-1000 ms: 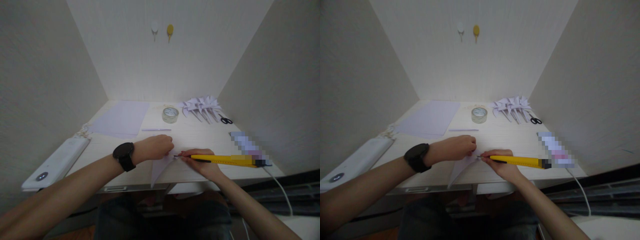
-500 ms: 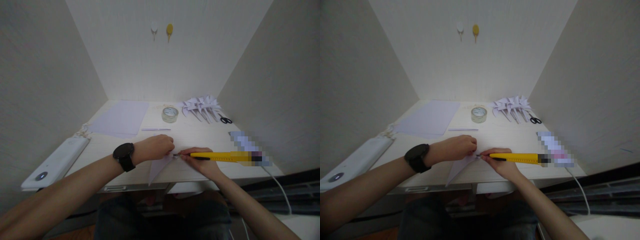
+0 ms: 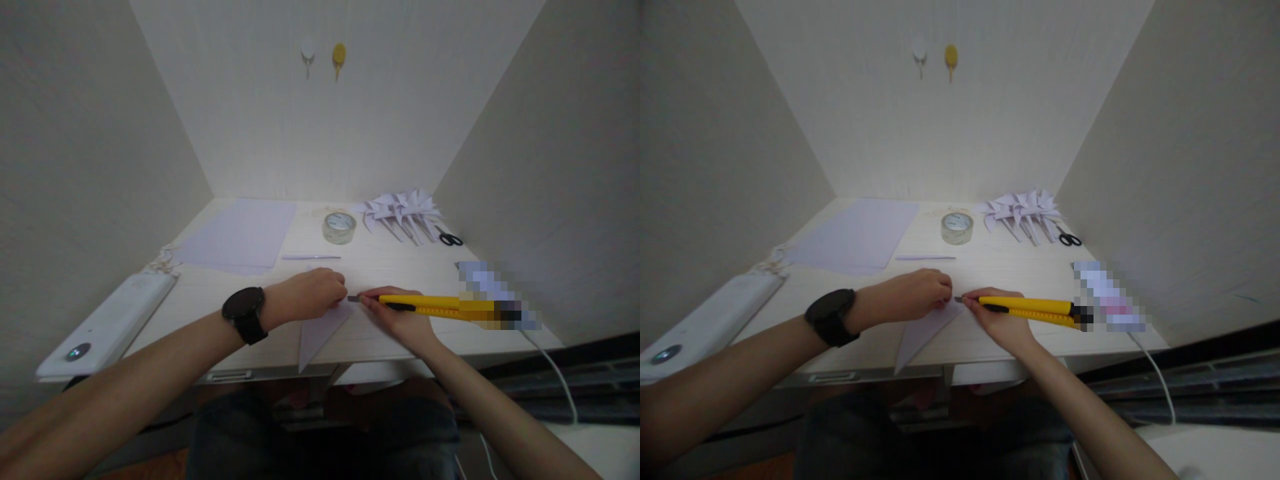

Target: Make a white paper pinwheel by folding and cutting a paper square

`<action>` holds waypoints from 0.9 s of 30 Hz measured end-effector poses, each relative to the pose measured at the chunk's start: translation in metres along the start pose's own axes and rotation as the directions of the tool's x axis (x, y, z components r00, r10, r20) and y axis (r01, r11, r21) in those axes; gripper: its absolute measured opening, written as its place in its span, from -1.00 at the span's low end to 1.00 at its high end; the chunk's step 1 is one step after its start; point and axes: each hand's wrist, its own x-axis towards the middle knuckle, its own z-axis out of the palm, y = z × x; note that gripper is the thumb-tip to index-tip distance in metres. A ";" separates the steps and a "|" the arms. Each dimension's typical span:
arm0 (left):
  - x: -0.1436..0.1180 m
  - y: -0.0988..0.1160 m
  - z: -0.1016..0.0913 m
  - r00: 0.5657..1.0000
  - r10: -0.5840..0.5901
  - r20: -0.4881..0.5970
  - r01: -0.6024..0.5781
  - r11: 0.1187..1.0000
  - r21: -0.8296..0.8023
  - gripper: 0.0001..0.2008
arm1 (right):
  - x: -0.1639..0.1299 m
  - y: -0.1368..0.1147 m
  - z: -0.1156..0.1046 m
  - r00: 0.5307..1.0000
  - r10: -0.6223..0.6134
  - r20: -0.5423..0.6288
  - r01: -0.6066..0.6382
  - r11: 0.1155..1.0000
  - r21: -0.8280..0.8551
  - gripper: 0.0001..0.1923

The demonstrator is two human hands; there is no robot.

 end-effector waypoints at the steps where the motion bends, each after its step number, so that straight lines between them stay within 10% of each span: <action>1: 0.000 0.000 0.000 1.000 0.003 -0.006 -0.003 1.000 -0.002 -0.87 | 0.000 0.000 0.000 1.000 0.001 0.000 -0.001 1.000 0.001 -0.87; 27: -0.001 -0.001 0.002 0.999 0.021 -0.030 -0.022 0.999 -0.032 -0.86 | -0.001 0.005 0.001 1.000 -0.003 0.020 0.002 1.000 0.010 -0.86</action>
